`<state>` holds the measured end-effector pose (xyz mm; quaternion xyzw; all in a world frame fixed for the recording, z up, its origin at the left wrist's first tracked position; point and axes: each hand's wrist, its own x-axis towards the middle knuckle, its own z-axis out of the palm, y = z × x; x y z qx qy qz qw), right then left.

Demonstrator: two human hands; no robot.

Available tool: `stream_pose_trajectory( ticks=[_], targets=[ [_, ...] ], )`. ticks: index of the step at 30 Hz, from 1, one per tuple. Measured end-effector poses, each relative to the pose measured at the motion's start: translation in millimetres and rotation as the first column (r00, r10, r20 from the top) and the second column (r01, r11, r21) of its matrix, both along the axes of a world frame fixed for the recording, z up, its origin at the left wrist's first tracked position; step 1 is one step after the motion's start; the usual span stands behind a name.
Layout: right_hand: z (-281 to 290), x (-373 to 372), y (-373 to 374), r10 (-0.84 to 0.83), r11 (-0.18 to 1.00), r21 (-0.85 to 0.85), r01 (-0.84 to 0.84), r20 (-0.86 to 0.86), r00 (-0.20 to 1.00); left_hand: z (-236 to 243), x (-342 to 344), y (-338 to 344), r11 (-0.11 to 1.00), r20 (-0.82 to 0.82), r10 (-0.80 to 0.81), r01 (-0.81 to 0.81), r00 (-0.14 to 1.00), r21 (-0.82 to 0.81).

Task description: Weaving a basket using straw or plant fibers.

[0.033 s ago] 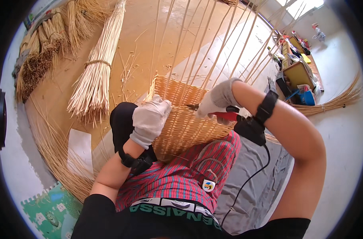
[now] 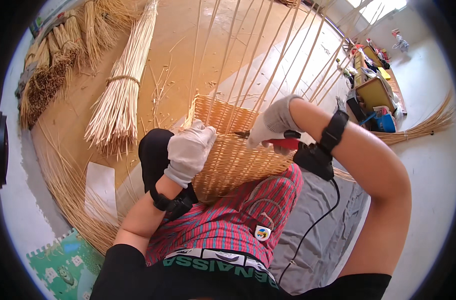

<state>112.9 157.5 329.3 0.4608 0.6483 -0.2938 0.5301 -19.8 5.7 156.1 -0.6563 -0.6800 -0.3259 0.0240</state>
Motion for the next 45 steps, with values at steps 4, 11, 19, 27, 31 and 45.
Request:
stream_pose_trajectory(
  ticks=[4,11,19,27,31,45],
  targets=[
    [-2.5,-19.5,8.6,0.011,1.000,-0.017,-0.009,0.137,0.990,-4.4,0.6,0.5,0.999,-0.015,0.016,-0.016,1.000,-0.035],
    [-19.0,-7.8,11.5,0.004,0.995,-0.101,0.002,0.062,0.998,-6.4,0.1,-0.9,1.000,0.012,-0.002,0.002,1.000,-0.018],
    [-26.4,109.9,-14.4,-0.334,0.938,-0.246,0.242,-0.467,0.819,-0.4,-3.7,-6.3,0.999,0.049,-0.050,0.051,0.998,-0.005],
    [-165.9,396.9,-151.7,-0.413,0.185,-0.516,0.837,-0.813,-0.410,8.2,-23.9,-25.6,0.936,0.419,-0.262,0.335,0.870,-0.110],
    [-337.9,547.3,-230.5,-0.500,-0.327,-0.424,0.844,-0.681,-0.536,2.4,-96.3,-69.7,1.000,0.420,-0.003,0.013,0.908,-0.020],
    [-431.5,680.8,-215.1,-0.724,0.440,0.395,0.806,-0.375,0.579,-253.0,-232.7,-450.7,0.319,0.399,0.894,-0.338,-0.203,-0.886]
  ],
)
